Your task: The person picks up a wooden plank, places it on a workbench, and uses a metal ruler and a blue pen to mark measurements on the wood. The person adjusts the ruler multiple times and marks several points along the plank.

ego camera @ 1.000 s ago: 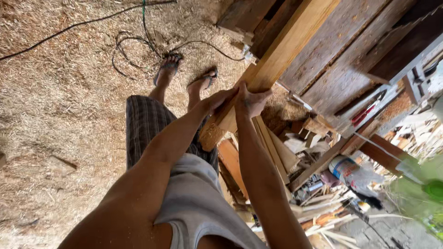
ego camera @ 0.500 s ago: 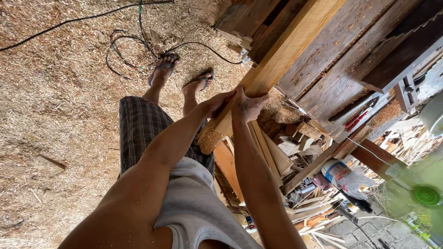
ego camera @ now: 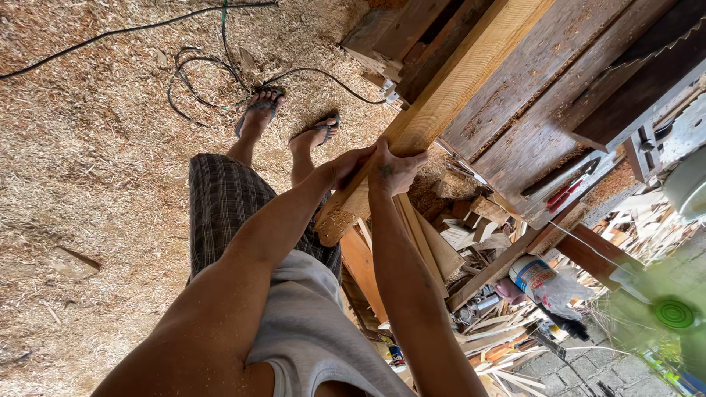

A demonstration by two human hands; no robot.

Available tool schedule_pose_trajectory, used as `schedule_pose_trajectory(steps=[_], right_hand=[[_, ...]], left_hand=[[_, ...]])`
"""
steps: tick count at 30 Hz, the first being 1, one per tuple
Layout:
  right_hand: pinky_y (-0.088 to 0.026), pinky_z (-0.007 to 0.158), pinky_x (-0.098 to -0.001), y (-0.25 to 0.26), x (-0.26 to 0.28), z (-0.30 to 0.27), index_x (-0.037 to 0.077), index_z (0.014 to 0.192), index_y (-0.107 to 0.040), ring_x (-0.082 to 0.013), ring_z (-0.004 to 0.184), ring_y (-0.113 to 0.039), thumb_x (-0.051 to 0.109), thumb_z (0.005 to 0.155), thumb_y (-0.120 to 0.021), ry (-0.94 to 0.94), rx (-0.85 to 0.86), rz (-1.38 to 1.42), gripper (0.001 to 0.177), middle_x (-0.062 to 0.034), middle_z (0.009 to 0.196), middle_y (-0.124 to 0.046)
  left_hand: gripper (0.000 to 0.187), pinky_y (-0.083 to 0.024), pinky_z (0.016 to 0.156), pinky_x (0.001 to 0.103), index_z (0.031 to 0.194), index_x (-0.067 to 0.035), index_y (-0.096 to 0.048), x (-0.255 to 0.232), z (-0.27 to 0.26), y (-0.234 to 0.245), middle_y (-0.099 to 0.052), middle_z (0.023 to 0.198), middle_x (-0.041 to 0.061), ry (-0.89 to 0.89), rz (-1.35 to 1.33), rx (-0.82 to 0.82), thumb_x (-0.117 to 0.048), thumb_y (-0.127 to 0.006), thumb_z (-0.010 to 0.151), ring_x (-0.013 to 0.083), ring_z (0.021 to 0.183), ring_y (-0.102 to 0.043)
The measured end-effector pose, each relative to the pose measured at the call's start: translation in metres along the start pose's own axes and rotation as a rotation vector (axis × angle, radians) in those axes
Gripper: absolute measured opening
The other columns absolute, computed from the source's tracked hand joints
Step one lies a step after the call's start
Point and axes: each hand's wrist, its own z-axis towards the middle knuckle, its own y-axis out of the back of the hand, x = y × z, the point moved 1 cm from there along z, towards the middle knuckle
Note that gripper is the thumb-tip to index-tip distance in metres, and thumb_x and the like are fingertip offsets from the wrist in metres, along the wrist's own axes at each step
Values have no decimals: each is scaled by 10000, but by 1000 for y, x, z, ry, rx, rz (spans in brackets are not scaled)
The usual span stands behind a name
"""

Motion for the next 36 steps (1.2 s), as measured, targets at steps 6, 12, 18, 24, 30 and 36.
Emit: schedule_pose_trajectory(steps=[6,12,18,24,30,36], right_hand=[[-587,837,-521,0,0,2,53,1411,-264,-398,956,-718,535,728,-791,5,-2,-8,988,-243,1123,-681],[-602,789,-532,-8,-11,6,38,1580,-213,-376,911,-731,777,733,-516,-104,89,55,1164,-222,1085,-741],[-460,1053,-507,-21,-26,11,71,1628,-229,-349,1306,-581,781,932,-156,-43,-77,180,997,-194,1572,-465],[-443,1106,-483,-19,-25,9,76,1615,-242,-374,1348,-548,698,961,-161,-47,-59,140,906,-179,1590,-438],[-463,1095,-464,-20,-23,10,72,1622,-203,-359,1316,-581,667,963,-167,-86,-37,127,889,-185,1563,-463],[-469,1048,-498,-21,-22,10,56,1602,-223,-394,1269,-593,658,996,-196,-18,-96,89,854,-220,1548,-465]], left_hand=[[797,-592,888,447,1408,-74,-562,-2,0,-3,-685,1271,207,51,37,-37,-685,-380,931,300,1063,-704],[883,-585,970,438,1444,-71,-541,-3,-4,-4,-640,1376,226,5,53,0,-757,-401,905,300,1181,-686],[1011,-544,983,433,1482,-117,-513,-5,-6,-4,-598,1417,222,5,70,-38,-855,-298,824,303,1248,-638],[965,-545,991,462,1478,-91,-508,-4,-7,-2,-611,1400,245,1,88,-84,-818,-333,867,317,1247,-647],[890,-577,947,402,1477,-73,-524,4,3,3,-645,1379,226,-56,53,12,-758,-387,925,284,1175,-679],[880,-582,933,407,1487,-73,-518,5,7,8,-641,1375,227,-30,48,7,-742,-390,932,284,1141,-681]])
